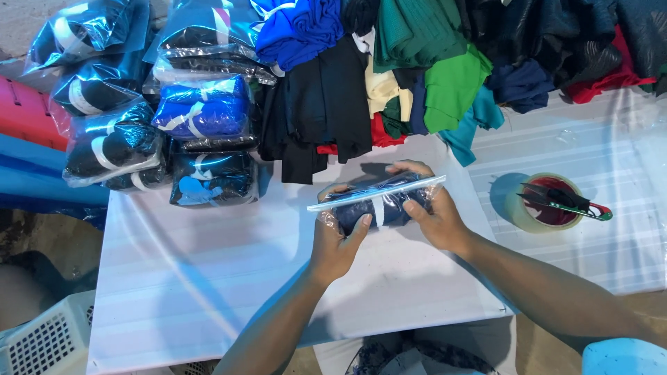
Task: Sealing folded clothes inside plastic bags using adhesive tape and scissors.
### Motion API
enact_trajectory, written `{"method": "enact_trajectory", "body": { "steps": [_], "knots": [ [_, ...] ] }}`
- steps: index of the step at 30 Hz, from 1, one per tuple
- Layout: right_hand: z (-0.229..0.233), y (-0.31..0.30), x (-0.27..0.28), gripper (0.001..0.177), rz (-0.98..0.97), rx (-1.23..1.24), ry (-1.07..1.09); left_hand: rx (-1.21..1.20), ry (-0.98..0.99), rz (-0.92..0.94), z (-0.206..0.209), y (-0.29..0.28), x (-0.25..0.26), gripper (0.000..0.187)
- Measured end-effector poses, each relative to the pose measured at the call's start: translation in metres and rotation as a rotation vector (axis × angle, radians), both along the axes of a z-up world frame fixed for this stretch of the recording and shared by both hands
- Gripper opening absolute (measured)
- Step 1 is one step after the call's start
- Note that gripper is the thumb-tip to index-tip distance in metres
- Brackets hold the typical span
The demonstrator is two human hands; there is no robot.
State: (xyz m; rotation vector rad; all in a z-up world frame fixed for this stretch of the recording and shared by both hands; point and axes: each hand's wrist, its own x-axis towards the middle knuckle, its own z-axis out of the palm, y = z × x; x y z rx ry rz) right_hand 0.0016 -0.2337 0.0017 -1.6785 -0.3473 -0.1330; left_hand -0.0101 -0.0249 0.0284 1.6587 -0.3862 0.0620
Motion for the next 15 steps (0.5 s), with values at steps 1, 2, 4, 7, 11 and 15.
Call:
{"method": "enact_trajectory", "body": {
  "steps": [1, 2, 4, 7, 11, 15],
  "knots": [
    [0.001, 0.002, -0.002, 0.066, -0.003, -0.002, 0.001, -0.002, 0.001, -0.003, 0.006, 0.001, 0.002, 0.055],
    [0.002, 0.004, -0.003, 0.057, -0.052, 0.000, -0.003, 0.025, 0.003, -0.022, 0.013, 0.002, 0.003, 0.038],
    [-0.001, 0.005, -0.004, 0.048, -0.095, 0.004, 0.001, 0.054, 0.012, -0.035, 0.021, 0.004, 0.004, 0.023],
    [-0.010, 0.004, -0.001, 0.036, -0.152, -0.011, -0.028, 0.109, -0.003, -0.029, 0.020, 0.005, 0.004, 0.018],
    [-0.013, 0.003, 0.002, 0.036, -0.184, -0.006, -0.054, -0.057, -0.078, -0.011, -0.005, 0.004, 0.005, 0.043],
    [-0.008, 0.004, -0.001, 0.039, -0.201, 0.042, -0.054, -0.214, -0.058, -0.015, -0.025, 0.001, 0.008, 0.050]
  ]
}}
